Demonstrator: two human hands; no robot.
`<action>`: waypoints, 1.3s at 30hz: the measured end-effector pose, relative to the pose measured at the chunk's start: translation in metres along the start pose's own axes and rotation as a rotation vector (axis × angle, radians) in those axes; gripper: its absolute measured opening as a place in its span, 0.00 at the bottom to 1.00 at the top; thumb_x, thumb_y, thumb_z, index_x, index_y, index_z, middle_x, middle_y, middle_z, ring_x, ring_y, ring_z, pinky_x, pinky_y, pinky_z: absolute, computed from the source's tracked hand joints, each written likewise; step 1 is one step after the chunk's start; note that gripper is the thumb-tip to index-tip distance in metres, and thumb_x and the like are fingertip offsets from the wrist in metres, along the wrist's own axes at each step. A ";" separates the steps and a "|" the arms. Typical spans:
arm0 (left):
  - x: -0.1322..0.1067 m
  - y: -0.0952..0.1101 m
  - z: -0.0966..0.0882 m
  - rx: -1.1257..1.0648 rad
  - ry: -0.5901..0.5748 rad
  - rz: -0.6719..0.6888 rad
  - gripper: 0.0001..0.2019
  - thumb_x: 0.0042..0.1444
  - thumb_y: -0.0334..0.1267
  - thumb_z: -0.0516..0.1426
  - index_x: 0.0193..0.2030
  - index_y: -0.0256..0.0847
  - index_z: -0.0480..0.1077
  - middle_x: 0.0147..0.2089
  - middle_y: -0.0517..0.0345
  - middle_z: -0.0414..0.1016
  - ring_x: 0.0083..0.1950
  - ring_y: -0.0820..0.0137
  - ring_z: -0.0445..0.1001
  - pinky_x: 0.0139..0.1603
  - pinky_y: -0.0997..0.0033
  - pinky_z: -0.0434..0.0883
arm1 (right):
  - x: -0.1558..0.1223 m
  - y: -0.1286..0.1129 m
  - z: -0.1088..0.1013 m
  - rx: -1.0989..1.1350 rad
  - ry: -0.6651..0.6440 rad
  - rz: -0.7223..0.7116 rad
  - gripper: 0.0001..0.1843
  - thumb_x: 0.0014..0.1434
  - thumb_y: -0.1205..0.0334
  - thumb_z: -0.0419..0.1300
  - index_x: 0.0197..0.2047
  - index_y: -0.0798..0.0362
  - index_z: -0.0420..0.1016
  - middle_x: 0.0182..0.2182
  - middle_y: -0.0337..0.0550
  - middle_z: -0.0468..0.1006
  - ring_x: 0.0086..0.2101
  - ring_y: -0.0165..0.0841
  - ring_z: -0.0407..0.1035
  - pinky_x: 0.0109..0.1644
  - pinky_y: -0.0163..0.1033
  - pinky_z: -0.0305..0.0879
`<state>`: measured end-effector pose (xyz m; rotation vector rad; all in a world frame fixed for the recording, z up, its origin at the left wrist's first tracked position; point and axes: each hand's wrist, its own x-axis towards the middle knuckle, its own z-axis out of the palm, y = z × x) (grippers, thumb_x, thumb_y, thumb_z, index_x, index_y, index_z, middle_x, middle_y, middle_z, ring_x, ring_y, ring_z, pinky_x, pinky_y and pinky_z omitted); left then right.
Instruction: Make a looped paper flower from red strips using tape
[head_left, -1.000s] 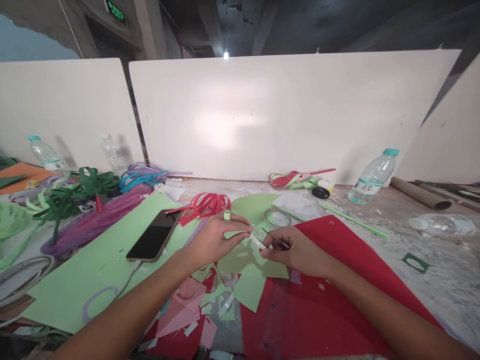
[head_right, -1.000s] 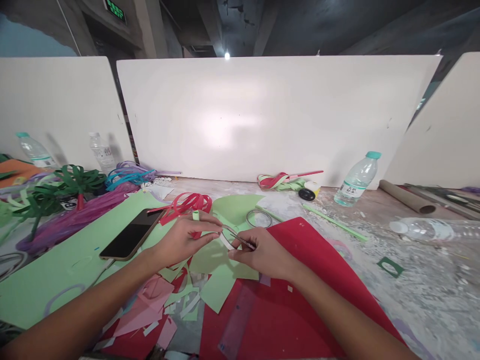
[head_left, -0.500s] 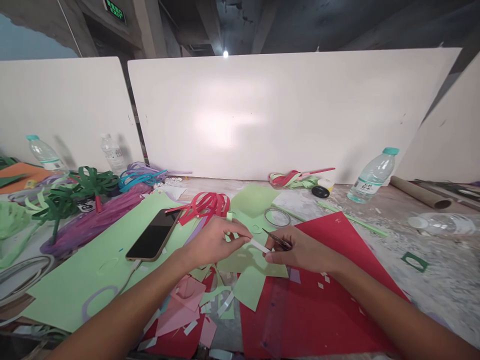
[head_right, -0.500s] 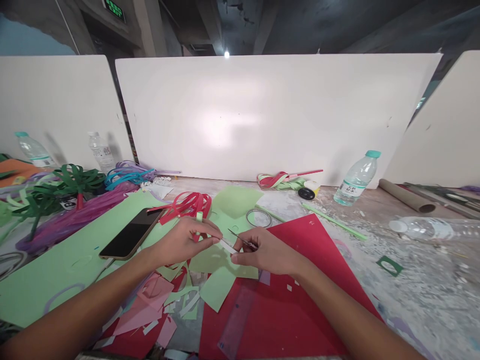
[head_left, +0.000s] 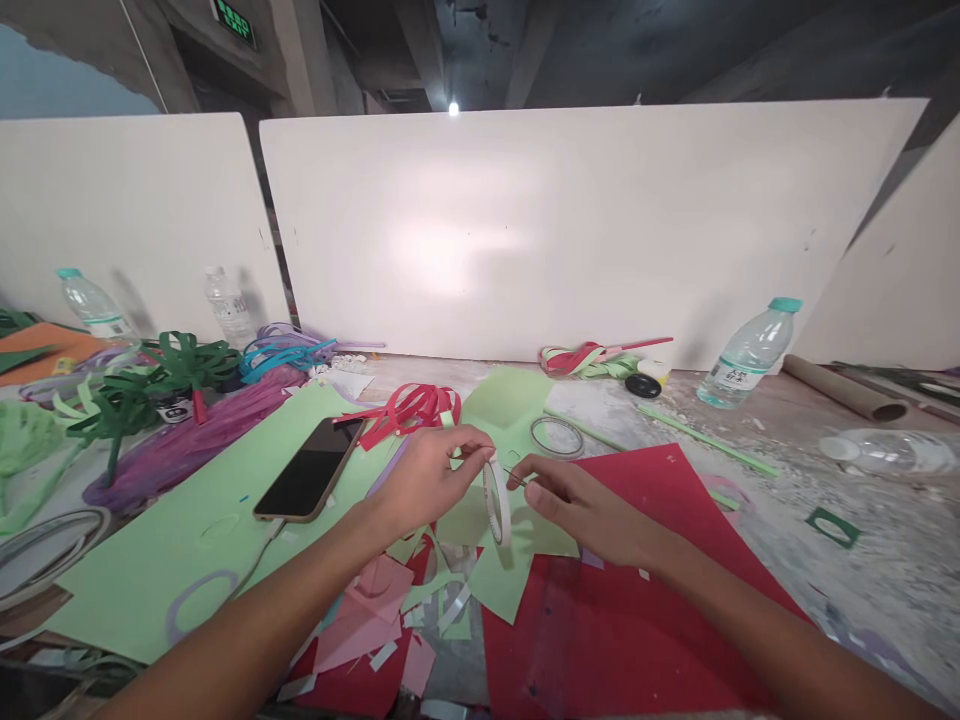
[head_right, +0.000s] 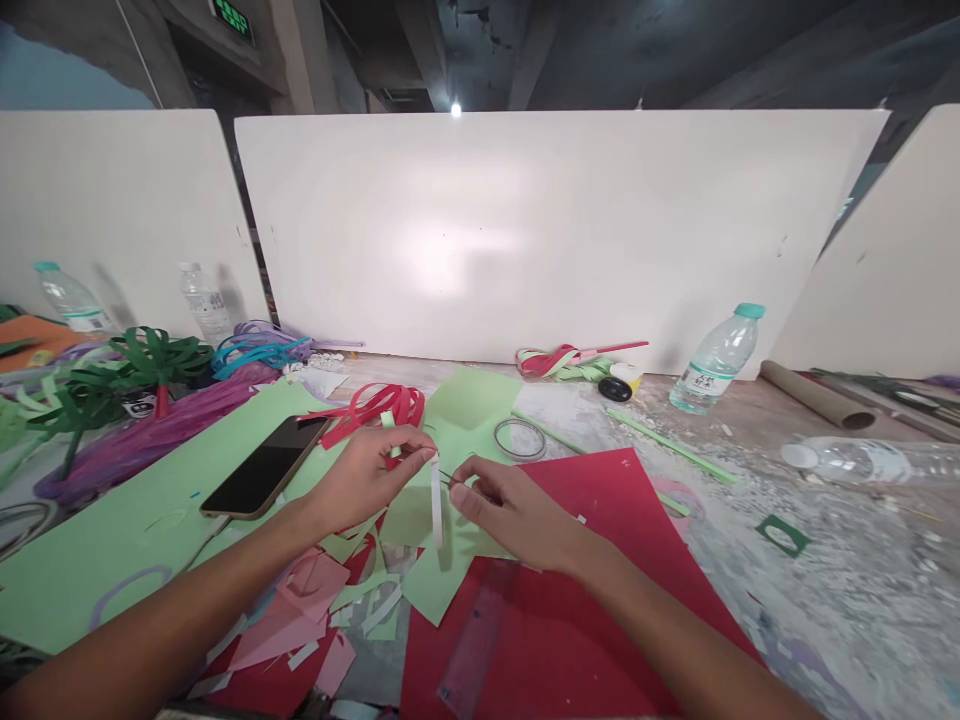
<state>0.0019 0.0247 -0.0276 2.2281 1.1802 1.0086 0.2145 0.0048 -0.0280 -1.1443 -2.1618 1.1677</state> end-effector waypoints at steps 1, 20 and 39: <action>0.000 0.000 0.000 0.003 0.004 0.013 0.07 0.59 0.37 0.52 0.35 0.42 0.72 0.35 0.63 0.77 0.36 0.73 0.72 0.31 0.77 0.64 | -0.002 -0.002 -0.001 -0.045 0.043 -0.007 0.20 0.65 0.42 0.44 0.41 0.49 0.65 0.27 0.35 0.59 0.26 0.29 0.54 0.28 0.34 0.51; -0.002 0.009 0.001 0.029 -0.006 0.090 0.08 0.59 0.35 0.52 0.34 0.39 0.71 0.33 0.59 0.76 0.34 0.72 0.71 0.36 0.74 0.66 | -0.009 -0.012 -0.012 -0.385 0.088 -0.035 0.20 0.65 0.44 0.44 0.37 0.51 0.64 0.24 0.37 0.66 0.25 0.30 0.58 0.26 0.34 0.51; -0.007 0.017 0.004 -0.024 -0.039 0.164 0.07 0.59 0.32 0.52 0.36 0.39 0.71 0.35 0.57 0.75 0.37 0.71 0.73 0.39 0.74 0.69 | -0.006 -0.010 -0.015 -0.512 0.147 -0.176 0.20 0.65 0.47 0.48 0.48 0.48 0.75 0.34 0.44 0.77 0.33 0.36 0.69 0.33 0.36 0.58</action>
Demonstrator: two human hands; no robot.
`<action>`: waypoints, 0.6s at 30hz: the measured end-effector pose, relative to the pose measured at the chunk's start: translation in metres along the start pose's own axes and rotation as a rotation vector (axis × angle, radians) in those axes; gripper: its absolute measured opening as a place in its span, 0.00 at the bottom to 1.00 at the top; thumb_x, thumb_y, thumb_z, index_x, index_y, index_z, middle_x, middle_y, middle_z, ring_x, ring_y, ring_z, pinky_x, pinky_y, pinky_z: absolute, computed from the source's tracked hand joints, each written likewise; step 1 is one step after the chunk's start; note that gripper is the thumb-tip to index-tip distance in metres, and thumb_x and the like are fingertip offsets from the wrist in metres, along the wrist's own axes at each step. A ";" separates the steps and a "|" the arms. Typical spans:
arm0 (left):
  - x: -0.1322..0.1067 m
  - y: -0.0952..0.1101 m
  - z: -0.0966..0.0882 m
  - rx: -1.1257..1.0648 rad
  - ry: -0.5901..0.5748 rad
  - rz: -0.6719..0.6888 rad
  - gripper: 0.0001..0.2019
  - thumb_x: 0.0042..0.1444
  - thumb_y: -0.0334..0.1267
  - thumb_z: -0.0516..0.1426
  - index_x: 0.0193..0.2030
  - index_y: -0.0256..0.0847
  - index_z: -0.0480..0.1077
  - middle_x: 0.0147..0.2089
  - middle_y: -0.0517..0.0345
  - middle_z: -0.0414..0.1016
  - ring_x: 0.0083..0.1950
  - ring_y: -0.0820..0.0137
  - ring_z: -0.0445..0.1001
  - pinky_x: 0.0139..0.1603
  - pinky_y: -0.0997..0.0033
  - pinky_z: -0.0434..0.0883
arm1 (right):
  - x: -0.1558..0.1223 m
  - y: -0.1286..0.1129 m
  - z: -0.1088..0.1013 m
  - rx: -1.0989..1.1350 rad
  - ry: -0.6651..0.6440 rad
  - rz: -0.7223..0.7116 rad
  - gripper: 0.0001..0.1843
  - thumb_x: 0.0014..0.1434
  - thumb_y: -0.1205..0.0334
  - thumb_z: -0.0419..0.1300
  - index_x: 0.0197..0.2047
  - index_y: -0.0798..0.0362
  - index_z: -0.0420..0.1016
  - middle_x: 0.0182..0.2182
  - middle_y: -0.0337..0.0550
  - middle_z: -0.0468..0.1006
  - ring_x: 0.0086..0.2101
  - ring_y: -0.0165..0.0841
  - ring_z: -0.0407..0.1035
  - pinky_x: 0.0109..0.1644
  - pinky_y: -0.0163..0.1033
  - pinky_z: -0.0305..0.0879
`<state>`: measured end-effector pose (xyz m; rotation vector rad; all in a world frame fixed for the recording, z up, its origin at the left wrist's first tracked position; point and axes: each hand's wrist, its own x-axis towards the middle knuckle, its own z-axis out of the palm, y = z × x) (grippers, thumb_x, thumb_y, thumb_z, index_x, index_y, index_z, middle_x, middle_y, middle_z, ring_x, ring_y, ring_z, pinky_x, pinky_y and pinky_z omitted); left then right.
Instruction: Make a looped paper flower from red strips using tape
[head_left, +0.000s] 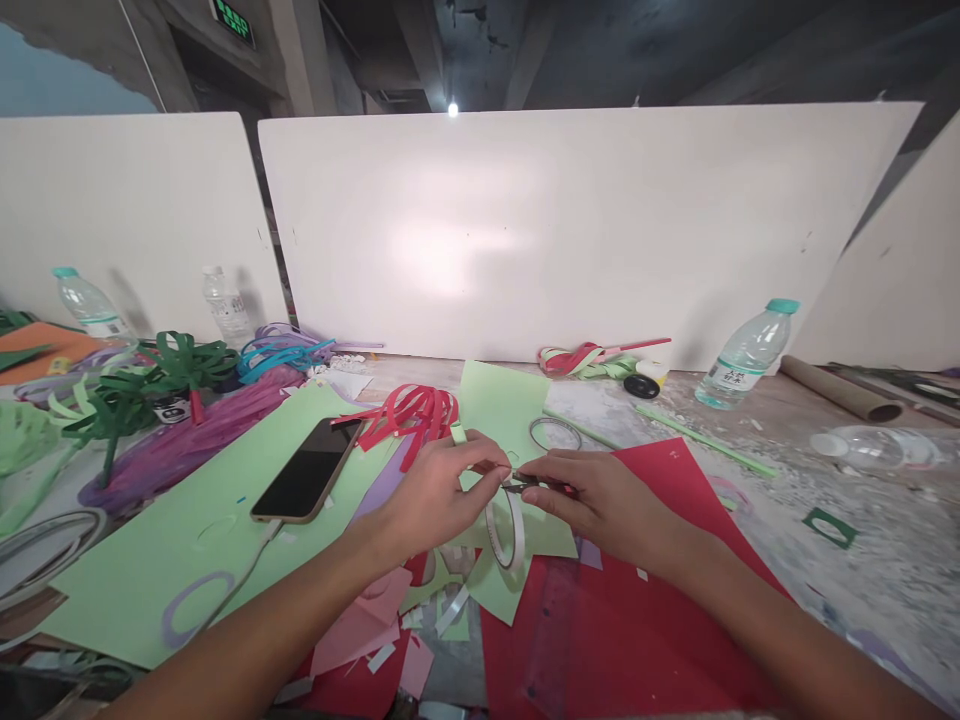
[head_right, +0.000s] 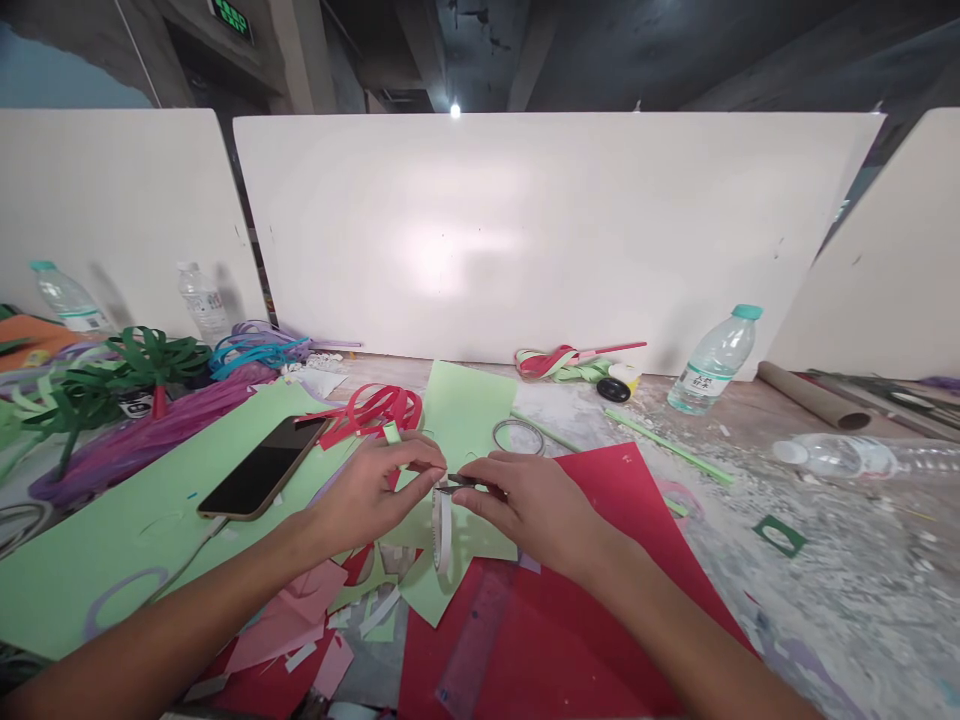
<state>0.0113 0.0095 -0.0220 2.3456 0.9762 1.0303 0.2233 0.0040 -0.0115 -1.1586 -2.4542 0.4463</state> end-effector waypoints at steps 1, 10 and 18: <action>0.000 0.000 0.001 -0.010 0.004 0.015 0.07 0.59 0.32 0.51 0.36 0.39 0.71 0.35 0.57 0.75 0.38 0.71 0.73 0.40 0.73 0.69 | 0.000 0.000 0.001 -0.005 0.007 -0.005 0.20 0.65 0.47 0.48 0.48 0.47 0.76 0.34 0.44 0.77 0.33 0.36 0.69 0.32 0.36 0.58; -0.001 -0.001 0.003 -0.016 -0.004 0.027 0.06 0.59 0.32 0.52 0.35 0.39 0.70 0.35 0.56 0.75 0.38 0.70 0.74 0.41 0.71 0.69 | -0.001 0.001 0.003 -0.045 0.027 0.010 0.20 0.64 0.46 0.50 0.47 0.46 0.77 0.31 0.43 0.76 0.29 0.33 0.68 0.29 0.34 0.55; -0.001 -0.001 0.003 -0.004 -0.026 0.010 0.07 0.59 0.33 0.51 0.37 0.39 0.71 0.35 0.55 0.75 0.37 0.70 0.74 0.39 0.73 0.70 | -0.001 0.001 0.004 -0.061 0.035 -0.014 0.21 0.65 0.46 0.49 0.46 0.46 0.78 0.29 0.44 0.75 0.29 0.33 0.67 0.28 0.34 0.54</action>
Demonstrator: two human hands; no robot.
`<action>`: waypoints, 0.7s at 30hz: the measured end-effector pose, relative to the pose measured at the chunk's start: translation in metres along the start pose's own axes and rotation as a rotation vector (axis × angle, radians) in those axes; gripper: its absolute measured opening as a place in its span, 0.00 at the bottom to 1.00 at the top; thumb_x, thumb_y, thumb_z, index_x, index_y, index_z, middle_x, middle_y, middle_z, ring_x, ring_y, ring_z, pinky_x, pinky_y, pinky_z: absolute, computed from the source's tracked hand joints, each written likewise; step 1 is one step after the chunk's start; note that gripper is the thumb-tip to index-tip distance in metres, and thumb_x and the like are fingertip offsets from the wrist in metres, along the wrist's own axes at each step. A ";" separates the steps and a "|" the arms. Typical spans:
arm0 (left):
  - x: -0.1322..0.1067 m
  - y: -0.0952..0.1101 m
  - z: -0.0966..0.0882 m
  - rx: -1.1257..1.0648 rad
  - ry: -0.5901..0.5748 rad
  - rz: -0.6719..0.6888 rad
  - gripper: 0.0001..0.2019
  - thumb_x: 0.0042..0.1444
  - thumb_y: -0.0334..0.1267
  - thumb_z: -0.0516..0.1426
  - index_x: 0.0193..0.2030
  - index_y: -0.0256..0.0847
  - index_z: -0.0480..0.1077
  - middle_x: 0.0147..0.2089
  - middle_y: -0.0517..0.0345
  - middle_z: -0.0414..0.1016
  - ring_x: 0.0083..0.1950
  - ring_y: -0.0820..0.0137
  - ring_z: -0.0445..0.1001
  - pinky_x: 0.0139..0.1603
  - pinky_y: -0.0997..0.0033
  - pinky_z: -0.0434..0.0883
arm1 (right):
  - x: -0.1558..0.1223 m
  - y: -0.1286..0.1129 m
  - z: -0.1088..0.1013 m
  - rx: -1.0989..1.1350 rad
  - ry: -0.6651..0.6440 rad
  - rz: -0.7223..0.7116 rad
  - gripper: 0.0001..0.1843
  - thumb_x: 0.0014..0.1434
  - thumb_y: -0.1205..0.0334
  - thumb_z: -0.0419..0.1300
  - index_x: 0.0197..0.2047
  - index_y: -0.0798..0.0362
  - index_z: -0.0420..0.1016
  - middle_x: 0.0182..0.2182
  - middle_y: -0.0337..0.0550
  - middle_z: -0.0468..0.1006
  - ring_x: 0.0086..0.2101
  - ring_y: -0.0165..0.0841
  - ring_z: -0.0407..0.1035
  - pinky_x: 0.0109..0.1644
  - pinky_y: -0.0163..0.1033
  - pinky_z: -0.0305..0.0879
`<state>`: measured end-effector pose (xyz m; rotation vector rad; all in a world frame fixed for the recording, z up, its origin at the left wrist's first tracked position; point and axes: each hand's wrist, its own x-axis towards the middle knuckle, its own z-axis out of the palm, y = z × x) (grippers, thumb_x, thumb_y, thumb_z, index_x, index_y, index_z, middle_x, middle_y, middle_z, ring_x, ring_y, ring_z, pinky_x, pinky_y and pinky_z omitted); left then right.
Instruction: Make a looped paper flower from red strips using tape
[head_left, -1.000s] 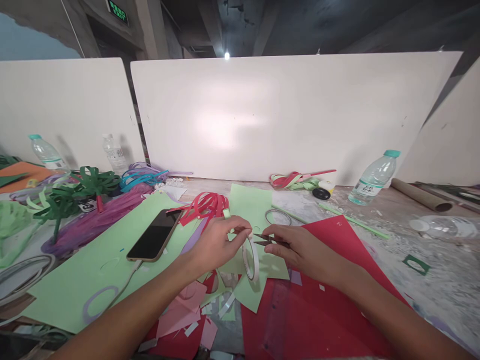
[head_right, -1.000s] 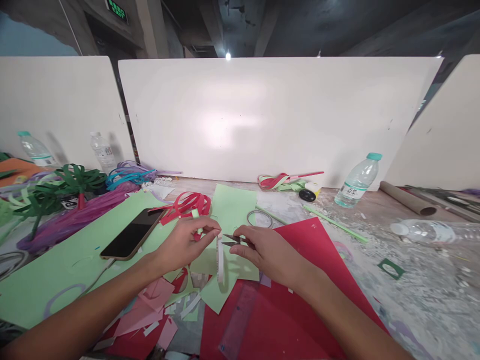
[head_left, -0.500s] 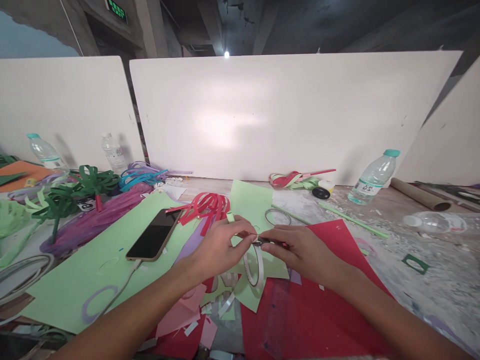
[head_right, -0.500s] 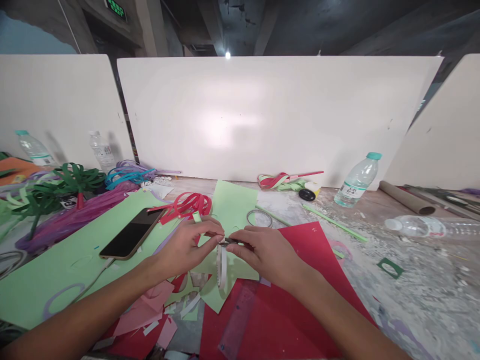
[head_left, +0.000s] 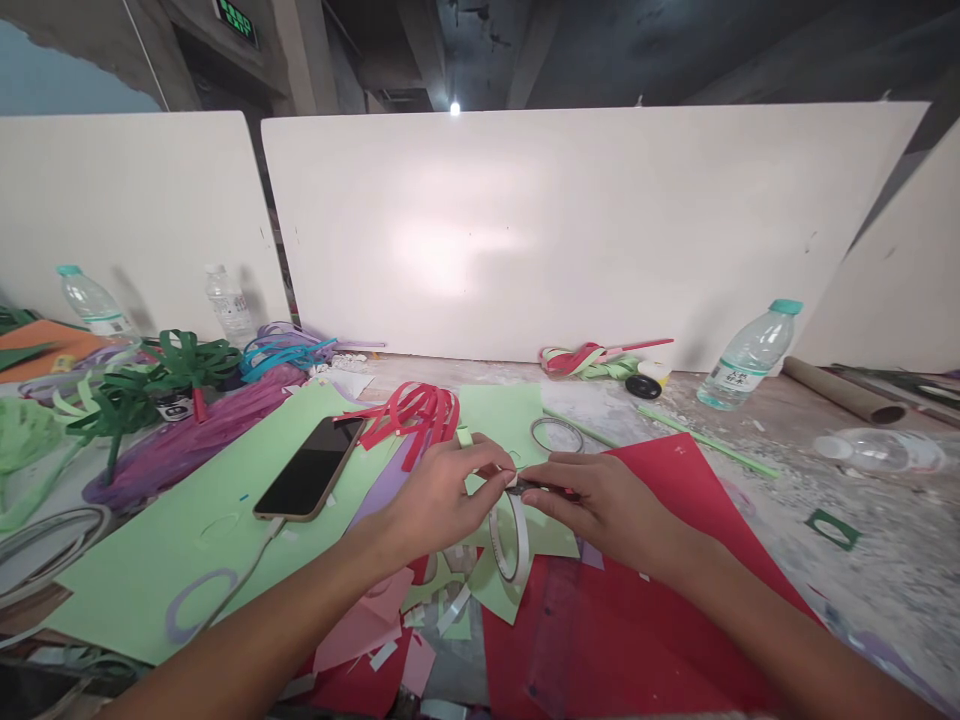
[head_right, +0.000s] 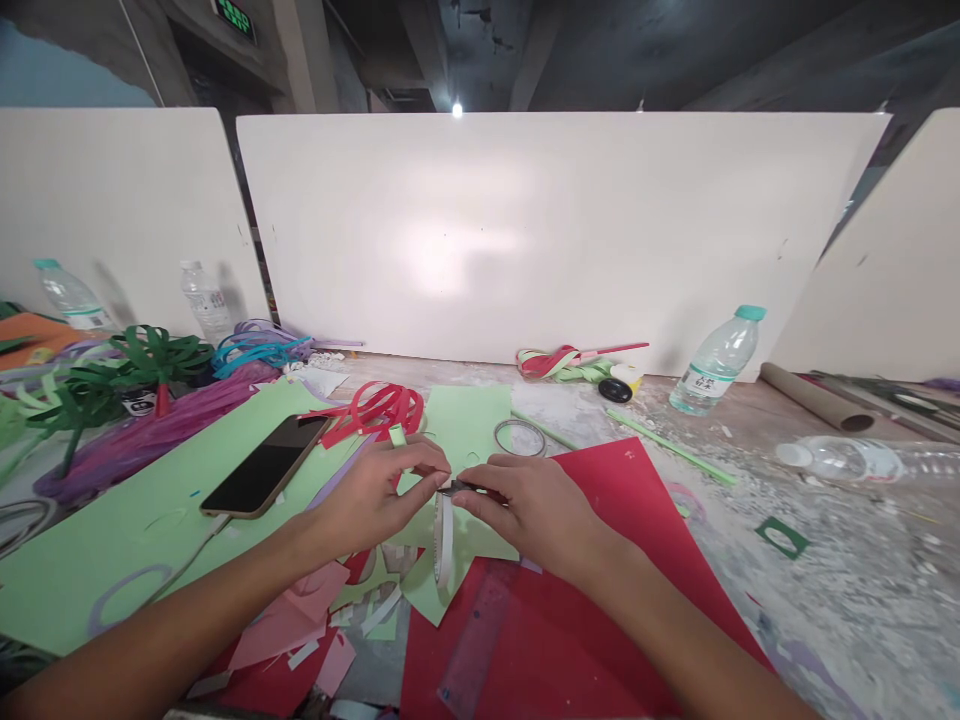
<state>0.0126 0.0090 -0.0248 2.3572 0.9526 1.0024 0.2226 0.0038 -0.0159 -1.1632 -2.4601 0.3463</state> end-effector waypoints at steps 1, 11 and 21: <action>0.000 0.000 0.000 -0.001 0.000 -0.001 0.07 0.59 0.33 0.52 0.37 0.39 0.71 0.35 0.55 0.74 0.37 0.70 0.74 0.39 0.73 0.70 | 0.000 0.000 0.000 0.002 0.003 -0.004 0.21 0.65 0.46 0.48 0.46 0.46 0.78 0.29 0.44 0.76 0.29 0.33 0.67 0.28 0.34 0.54; -0.001 0.001 0.000 -0.002 0.005 -0.035 0.06 0.59 0.33 0.51 0.36 0.39 0.70 0.35 0.57 0.73 0.36 0.72 0.71 0.37 0.75 0.68 | 0.000 0.000 0.002 -0.012 0.007 -0.045 0.21 0.66 0.50 0.47 0.43 0.48 0.78 0.27 0.44 0.76 0.29 0.34 0.68 0.31 0.35 0.56; 0.003 0.001 0.001 -0.184 0.133 -0.198 0.07 0.59 0.36 0.53 0.35 0.38 0.70 0.33 0.58 0.74 0.34 0.73 0.71 0.34 0.76 0.67 | 0.003 0.008 -0.010 0.159 0.006 0.101 0.22 0.62 0.45 0.51 0.46 0.51 0.77 0.30 0.45 0.77 0.28 0.34 0.66 0.30 0.36 0.58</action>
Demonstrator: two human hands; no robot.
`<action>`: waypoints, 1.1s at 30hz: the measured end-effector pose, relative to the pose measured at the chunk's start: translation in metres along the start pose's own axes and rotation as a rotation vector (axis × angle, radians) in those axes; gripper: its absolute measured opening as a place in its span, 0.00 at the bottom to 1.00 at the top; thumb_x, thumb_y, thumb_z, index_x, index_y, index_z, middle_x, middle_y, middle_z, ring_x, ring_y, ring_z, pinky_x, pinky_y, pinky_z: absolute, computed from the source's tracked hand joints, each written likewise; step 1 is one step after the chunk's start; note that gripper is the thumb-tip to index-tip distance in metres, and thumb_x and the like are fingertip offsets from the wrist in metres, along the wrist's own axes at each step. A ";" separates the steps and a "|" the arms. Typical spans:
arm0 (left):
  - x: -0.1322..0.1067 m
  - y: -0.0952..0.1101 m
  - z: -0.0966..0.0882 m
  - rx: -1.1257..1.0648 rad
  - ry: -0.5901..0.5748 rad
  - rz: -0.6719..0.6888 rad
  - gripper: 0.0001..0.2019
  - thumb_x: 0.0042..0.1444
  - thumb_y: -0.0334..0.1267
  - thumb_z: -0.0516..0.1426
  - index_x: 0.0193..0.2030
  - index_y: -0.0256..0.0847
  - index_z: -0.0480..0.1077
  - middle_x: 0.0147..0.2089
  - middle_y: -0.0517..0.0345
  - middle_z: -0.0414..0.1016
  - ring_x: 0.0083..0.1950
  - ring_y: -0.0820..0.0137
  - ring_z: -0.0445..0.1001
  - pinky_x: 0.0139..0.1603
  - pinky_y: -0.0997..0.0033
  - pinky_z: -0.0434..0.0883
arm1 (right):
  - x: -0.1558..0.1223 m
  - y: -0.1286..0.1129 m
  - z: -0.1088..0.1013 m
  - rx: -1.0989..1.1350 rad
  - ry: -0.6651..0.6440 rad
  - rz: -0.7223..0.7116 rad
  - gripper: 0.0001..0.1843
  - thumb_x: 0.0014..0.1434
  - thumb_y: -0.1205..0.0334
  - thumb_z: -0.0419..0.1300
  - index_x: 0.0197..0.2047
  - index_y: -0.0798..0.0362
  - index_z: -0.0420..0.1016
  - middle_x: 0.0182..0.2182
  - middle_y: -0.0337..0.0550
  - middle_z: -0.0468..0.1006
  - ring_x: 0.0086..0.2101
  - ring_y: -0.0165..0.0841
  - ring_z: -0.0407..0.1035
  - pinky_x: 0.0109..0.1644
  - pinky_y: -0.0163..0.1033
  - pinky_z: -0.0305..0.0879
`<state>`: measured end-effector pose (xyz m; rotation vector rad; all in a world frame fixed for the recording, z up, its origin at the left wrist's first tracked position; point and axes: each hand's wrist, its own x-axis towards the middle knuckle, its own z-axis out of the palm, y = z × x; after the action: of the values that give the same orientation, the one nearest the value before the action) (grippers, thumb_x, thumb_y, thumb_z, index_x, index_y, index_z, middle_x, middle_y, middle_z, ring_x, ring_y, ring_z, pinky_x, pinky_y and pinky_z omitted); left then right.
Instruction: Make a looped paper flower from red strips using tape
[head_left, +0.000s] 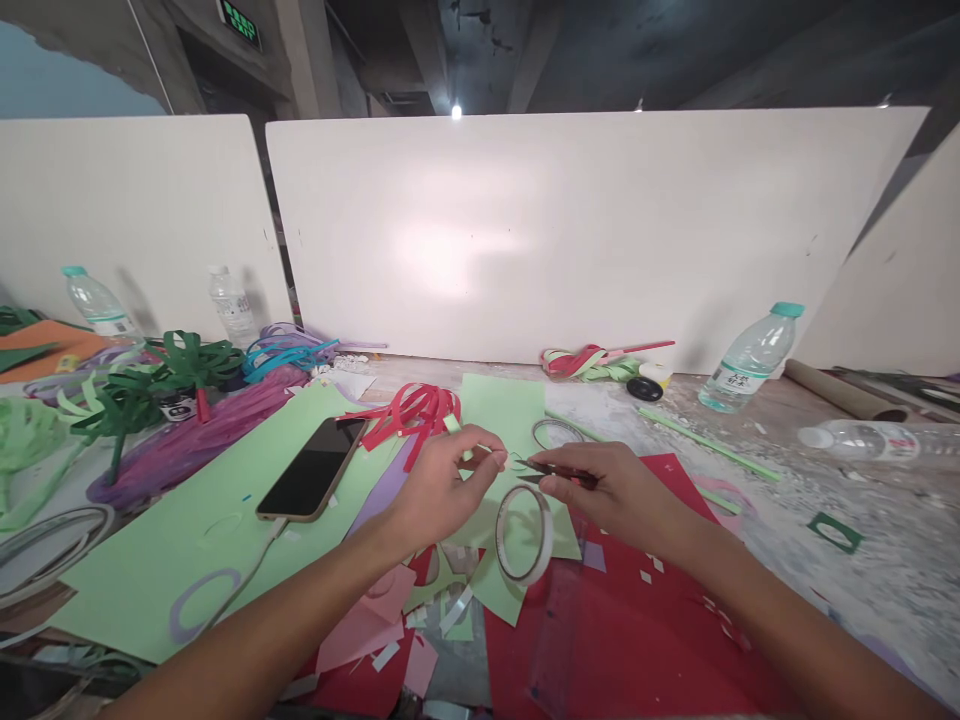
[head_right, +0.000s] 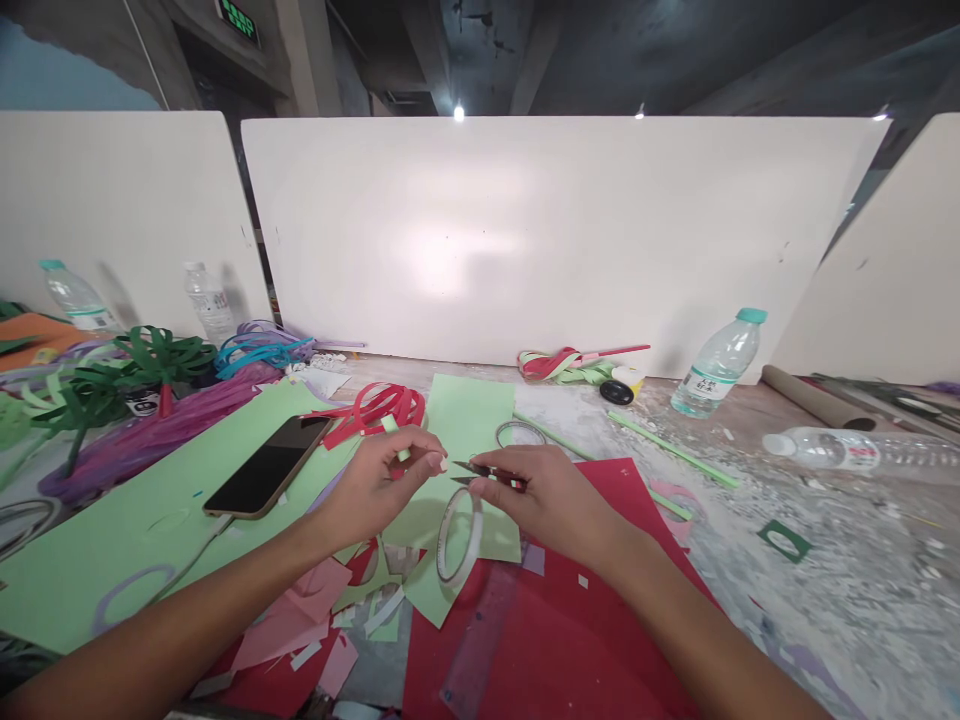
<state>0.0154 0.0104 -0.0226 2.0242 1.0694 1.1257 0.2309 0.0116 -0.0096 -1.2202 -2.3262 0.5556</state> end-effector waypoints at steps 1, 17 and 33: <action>0.000 0.000 0.000 -0.007 0.018 -0.011 0.07 0.59 0.37 0.53 0.35 0.38 0.70 0.33 0.58 0.74 0.34 0.73 0.71 0.34 0.76 0.67 | 0.001 0.002 -0.002 0.021 -0.015 0.037 0.22 0.62 0.44 0.51 0.45 0.51 0.77 0.30 0.45 0.76 0.27 0.34 0.65 0.29 0.36 0.57; 0.000 -0.002 0.000 0.058 0.059 0.003 0.05 0.56 0.34 0.53 0.33 0.39 0.70 0.34 0.59 0.74 0.36 0.72 0.71 0.35 0.74 0.66 | 0.003 0.034 0.006 -0.332 -0.138 0.051 0.12 0.57 0.51 0.58 0.34 0.49 0.76 0.34 0.46 0.73 0.37 0.40 0.67 0.35 0.39 0.59; 0.005 -0.007 -0.008 0.047 0.198 -0.025 0.06 0.57 0.36 0.54 0.31 0.39 0.70 0.31 0.60 0.73 0.34 0.73 0.69 0.33 0.75 0.64 | 0.086 0.053 0.028 -0.184 0.089 0.393 0.08 0.51 0.60 0.56 0.23 0.53 0.70 0.26 0.44 0.78 0.27 0.34 0.69 0.28 0.34 0.56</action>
<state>0.0071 0.0195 -0.0224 1.9600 1.2249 1.3214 0.2064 0.1076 -0.0439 -1.7698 -2.1082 0.4081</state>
